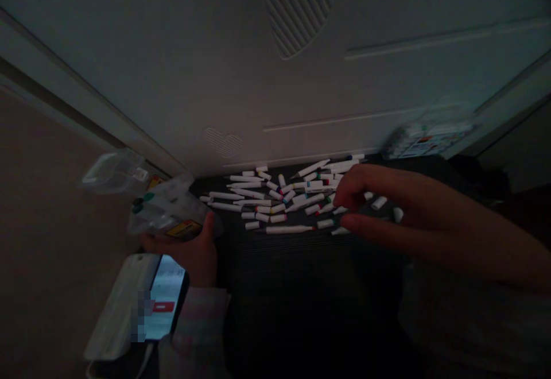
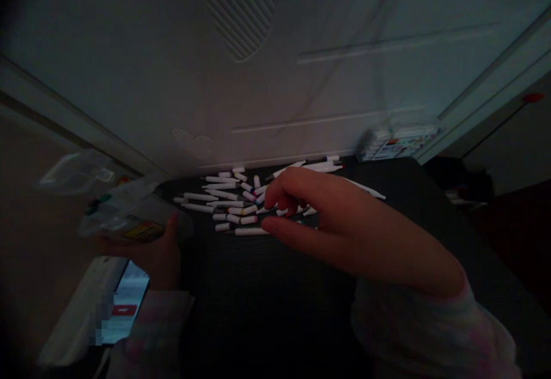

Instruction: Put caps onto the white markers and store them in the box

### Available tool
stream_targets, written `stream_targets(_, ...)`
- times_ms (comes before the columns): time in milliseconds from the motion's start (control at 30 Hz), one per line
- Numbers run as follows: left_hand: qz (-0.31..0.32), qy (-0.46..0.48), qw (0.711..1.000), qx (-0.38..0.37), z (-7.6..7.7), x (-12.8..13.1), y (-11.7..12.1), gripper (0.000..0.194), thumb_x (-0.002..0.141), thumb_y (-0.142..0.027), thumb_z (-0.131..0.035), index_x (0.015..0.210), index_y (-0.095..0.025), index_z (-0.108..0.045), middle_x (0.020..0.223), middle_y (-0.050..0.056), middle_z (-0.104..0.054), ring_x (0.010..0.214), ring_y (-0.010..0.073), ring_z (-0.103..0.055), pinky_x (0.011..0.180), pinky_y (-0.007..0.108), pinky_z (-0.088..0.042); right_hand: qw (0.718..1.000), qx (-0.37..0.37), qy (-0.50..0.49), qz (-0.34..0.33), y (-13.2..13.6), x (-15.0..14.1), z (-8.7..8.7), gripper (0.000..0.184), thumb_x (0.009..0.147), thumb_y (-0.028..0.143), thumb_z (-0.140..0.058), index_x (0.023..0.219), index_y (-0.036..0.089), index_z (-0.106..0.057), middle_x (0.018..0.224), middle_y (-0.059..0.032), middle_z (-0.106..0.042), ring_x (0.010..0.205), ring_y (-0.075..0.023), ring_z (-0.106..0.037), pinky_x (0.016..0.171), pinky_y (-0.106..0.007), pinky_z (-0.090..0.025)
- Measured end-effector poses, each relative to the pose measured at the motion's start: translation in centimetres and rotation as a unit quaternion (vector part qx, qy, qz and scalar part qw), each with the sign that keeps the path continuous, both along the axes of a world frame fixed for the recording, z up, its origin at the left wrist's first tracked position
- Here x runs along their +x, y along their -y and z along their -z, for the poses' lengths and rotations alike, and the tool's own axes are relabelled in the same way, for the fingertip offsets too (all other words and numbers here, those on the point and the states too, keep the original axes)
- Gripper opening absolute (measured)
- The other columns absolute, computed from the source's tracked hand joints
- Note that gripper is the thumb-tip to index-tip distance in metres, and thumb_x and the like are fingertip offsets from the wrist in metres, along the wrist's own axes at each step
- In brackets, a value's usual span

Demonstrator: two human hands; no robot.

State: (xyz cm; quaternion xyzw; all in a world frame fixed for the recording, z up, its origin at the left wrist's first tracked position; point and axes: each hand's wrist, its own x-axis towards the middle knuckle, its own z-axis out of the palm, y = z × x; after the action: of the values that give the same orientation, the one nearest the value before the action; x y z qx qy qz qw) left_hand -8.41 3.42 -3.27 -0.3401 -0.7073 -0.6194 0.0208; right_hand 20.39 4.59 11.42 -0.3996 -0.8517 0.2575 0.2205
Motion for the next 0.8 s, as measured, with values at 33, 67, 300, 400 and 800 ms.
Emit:
stream_targets(33,0.003,-0.002,1.000,-0.003,0.1,0.0,0.0,0.105,0.047,-0.025,-0.076,0.124,-0.009,-0.007,0.142,0.029,-0.008,0.137,0.0209,-0.013,0.113,0.034,-0.010,1.000,0.000,0.001,0.000,0.0,0.0,0.0,0.015,0.083,0.035,-0.051,0.086,0.020,-0.057,0.081,-0.0013,-0.060,0.071,-0.0142,-0.055,0.060,-0.024,-0.043)
stream_targets(67,0.005,-0.002,1.000,-0.006,0.2,0.0,0.0,0.104,0.048,-0.025,-0.076,0.125,-0.010,-0.007,0.143,0.028,-0.007,0.136,0.0201,-0.013,0.113,0.034,-0.010,1.000,0.000,0.001,0.000,0.0,0.0,0.1,0.015,0.083,0.034,-0.052,0.086,0.020,-0.057,0.081,-0.0010,-0.060,0.070,-0.0139,-0.055,0.061,-0.024,-0.043)
stream_targets(300,-0.008,0.011,1.000,-0.019,0.7,-0.1,-0.1,0.109,0.045,-0.023,-0.077,0.126,-0.012,-0.006,0.144,0.025,-0.006,0.137,0.0210,-0.011,0.113,0.034,-0.009,1.000,-0.005,0.000,-0.008,0.0,-0.1,0.2,0.013,0.083,0.032,-0.053,0.087,0.020,-0.056,0.081,0.0003,-0.059,0.070,-0.0125,-0.055,0.061,-0.023,-0.043)
stream_targets(400,-0.005,0.010,1.000,-0.021,0.9,-0.3,-0.1,0.110,0.045,-0.025,-0.078,0.126,-0.012,-0.006,0.144,0.025,-0.006,0.137,0.0208,-0.011,0.113,0.033,-0.010,1.000,-0.001,0.001,-0.010,0.0,-0.1,0.2,0.013,0.083,0.032,-0.052,0.088,0.020,-0.056,0.083,-0.0002,-0.060,0.072,-0.0132,-0.055,0.062,-0.024,-0.043)
stream_targets(800,-0.011,0.040,0.998,-0.040,1.2,-0.1,0.1,0.116,0.043,-0.029,-0.077,0.129,-0.010,-0.001,0.145,0.025,-0.006,0.138,0.0231,-0.010,0.113,0.033,-0.008,1.000,-0.001,-0.004,-0.011,-0.1,-0.3,0.2,0.013,0.084,0.032,-0.053,0.087,0.021,-0.056,0.082,0.0007,-0.060,0.071,-0.0128,-0.055,0.061,-0.023,-0.042)
